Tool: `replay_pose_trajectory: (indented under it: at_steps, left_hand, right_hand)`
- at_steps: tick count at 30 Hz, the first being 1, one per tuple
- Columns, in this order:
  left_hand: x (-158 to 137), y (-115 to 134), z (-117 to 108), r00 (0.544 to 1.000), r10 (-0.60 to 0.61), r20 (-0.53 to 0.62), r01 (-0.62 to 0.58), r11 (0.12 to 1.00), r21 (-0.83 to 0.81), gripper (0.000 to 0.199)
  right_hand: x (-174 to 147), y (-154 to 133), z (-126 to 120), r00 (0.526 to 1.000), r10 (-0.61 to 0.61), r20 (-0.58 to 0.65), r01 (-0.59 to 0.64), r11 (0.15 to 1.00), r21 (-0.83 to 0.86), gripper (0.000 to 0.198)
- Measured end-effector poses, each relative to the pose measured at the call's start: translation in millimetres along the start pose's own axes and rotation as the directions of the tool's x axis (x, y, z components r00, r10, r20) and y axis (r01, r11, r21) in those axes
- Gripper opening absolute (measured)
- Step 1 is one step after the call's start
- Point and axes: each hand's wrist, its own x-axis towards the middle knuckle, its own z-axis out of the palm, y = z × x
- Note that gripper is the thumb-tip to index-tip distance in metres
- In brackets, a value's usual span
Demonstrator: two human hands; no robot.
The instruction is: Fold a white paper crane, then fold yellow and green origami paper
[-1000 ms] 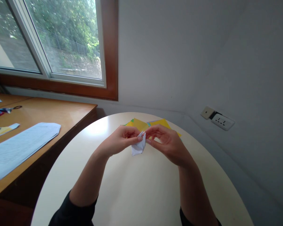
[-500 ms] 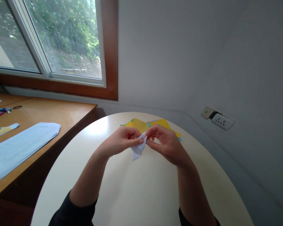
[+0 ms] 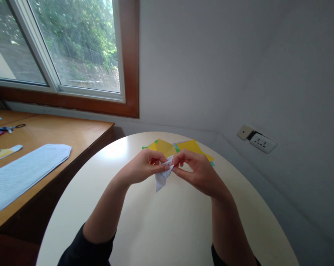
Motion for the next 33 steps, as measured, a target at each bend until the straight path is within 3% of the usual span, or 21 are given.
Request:
replay_pose_trajectory:
  at_steps: [12,23,33]
  left_hand:
    - [0.2,-3.4,0.1,1.0,0.026,-0.009,-0.026,0.999,0.031,0.027]
    - [1.3,-1.7,1.2,0.988,0.017,-0.153,-0.02,1.0,-0.019,0.028]
    - [2.3,-4.8,3.8,0.941,0.14,-0.31,-0.148,0.989,-0.004,0.019]
  right_hand:
    - [-0.7,-5.5,2.2,0.995,-0.075,-0.072,0.064,0.988,-0.14,0.011]
    - [4.3,2.9,11.8,0.958,-0.188,-0.216,0.144,0.968,-0.207,0.012]
    - [6.0,5.3,14.5,0.936,-0.2,-0.291,0.157,0.974,-0.164,0.008]
